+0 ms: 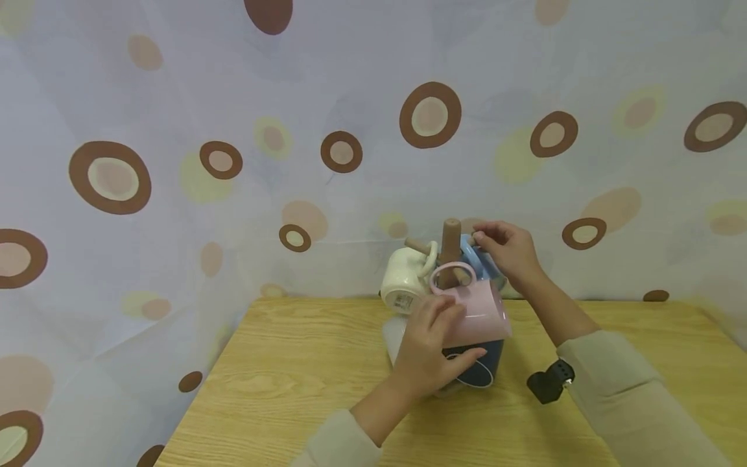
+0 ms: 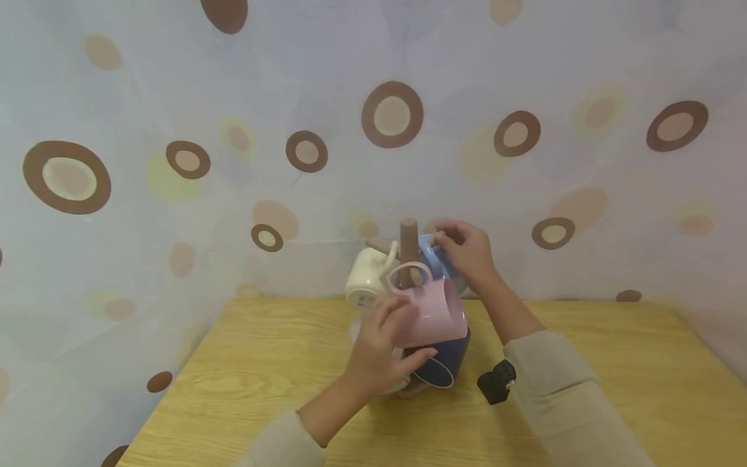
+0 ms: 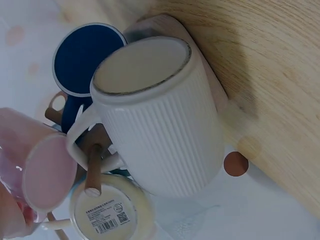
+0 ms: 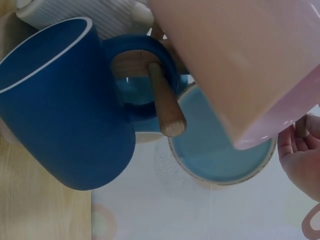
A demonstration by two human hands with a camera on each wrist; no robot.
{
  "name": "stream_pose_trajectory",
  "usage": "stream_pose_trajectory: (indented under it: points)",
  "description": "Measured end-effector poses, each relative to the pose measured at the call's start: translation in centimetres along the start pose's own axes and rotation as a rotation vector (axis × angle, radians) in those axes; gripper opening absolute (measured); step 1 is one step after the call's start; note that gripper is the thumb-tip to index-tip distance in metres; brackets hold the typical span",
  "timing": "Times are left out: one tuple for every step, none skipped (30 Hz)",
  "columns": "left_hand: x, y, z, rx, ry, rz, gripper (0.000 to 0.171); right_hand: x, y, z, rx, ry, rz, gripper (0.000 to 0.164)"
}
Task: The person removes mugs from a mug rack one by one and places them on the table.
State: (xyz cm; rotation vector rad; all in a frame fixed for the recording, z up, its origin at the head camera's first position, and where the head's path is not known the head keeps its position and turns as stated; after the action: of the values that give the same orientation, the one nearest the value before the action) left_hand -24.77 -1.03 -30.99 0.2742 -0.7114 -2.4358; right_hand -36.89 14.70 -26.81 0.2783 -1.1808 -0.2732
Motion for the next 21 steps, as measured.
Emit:
stream_pose_trajectory:
  points:
    - [-0.2,-0.1,0.0,0.008,-0.013,0.035,0.058,0.0,0.0,0.0,-0.002,-0.005,-0.003,0.037]
    - [-0.4,-0.2,0.0,0.017,-0.026,0.068,0.06,-0.1,0.0,0.0,-0.001,-0.013,-0.008,0.036]
    - [-0.6,-0.4,0.0,0.026,-0.035,0.099,0.062,-0.1,0.0,0.0,0.002,-0.024,-0.015,0.036]
    - [-0.7,-0.5,0.0,0.034,-0.041,0.134,0.064,-0.1,0.0,0.0,0.006,-0.033,-0.021,0.037]
    - [-0.8,-0.7,0.0,0.039,-0.045,0.162,0.067,-0.2,-0.1,0.0,0.008,-0.04,-0.027,0.036]
    - [-0.9,-0.8,-0.1,0.042,-0.051,0.192,0.069,-0.3,-0.1,0.0,0.012,-0.045,-0.03,0.037]
    - [-0.9,-0.9,-0.1,0.046,-0.051,0.217,0.072,-0.3,-0.2,0.0,0.017,-0.05,-0.032,0.037]
    - [-1.0,-1.0,-0.1,0.047,-0.052,0.243,0.074,-0.3,-0.2,0.1,0.021,-0.056,-0.035,0.037]
    - [-1.0,-1.1,-0.1,0.045,-0.051,0.262,0.076,-0.3,-0.3,0.1,0.024,-0.056,-0.037,0.037]
    - [-1.1,-1.1,0.0,0.041,-0.051,0.289,0.078,-0.3,-0.3,0.1,0.025,-0.049,-0.036,0.037]
    - [-1.1,-1.2,0.0,0.037,-0.048,0.307,0.08,-0.3,-0.3,0.2,0.027,-0.044,-0.032,0.037]
    - [-1.1,-1.3,0.0,0.034,-0.043,0.334,0.081,-0.2,-0.3,0.3,0.03,-0.038,-0.031,0.037]
    - [-1.1,-1.4,0.0,0.03,-0.035,0.353,0.083,-0.1,-0.3,0.3,0.032,-0.034,-0.031,0.037]
    - [-1.0,-1.5,0.1,0.028,-0.026,0.372,0.084,-0.1,-0.2,0.4,0.032,-0.029,-0.035,0.036]
    - [-1.0,-1.6,0.1,0.026,-0.017,0.384,0.084,0.0,-0.2,0.4,0.031,-0.025,-0.037,0.036]
    - [-1.0,-1.8,0.2,0.026,-0.009,0.406,0.085,0.0,-0.1,0.5,0.03,-0.022,-0.039,0.036]
    - [-0.9,-2.0,0.2,0.025,-0.001,0.423,0.086,0.1,-0.1,0.5,0.027,-0.017,-0.039,0.036]
    - [-0.9,-2.1,0.2,0.025,0.007,0.441,0.087,0.1,-0.1,0.6,0.023,-0.013,-0.048,0.035]
    - [-0.8,-2.2,0.3,0.023,0.013,0.449,0.087,0.1,-0.1,0.6,0.02,-0.01,-0.052,0.035]
    - [-0.8,-2.3,0.3,0.023,0.017,0.462,0.088,0.1,-0.1,0.6,0.016,-0.008,-0.057,0.034]
    - [-0.8,-2.4,0.4,0.021,0.021,0.47,0.088,0.1,-0.2,0.7,0.014,-0.009,-0.06,0.033]
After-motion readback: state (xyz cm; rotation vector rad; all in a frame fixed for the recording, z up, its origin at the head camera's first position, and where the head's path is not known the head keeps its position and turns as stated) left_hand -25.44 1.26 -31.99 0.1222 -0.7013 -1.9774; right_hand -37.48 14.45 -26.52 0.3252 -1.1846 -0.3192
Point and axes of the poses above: each hand's wrist, its own z-axis towards the middle knuckle, its own y-axis out of the back of the hand, x = y × z, the point moved 6 cm from there along z, towards the middle knuckle, and after that the axes turned 4 degrees about x, right-handed, at the moved point
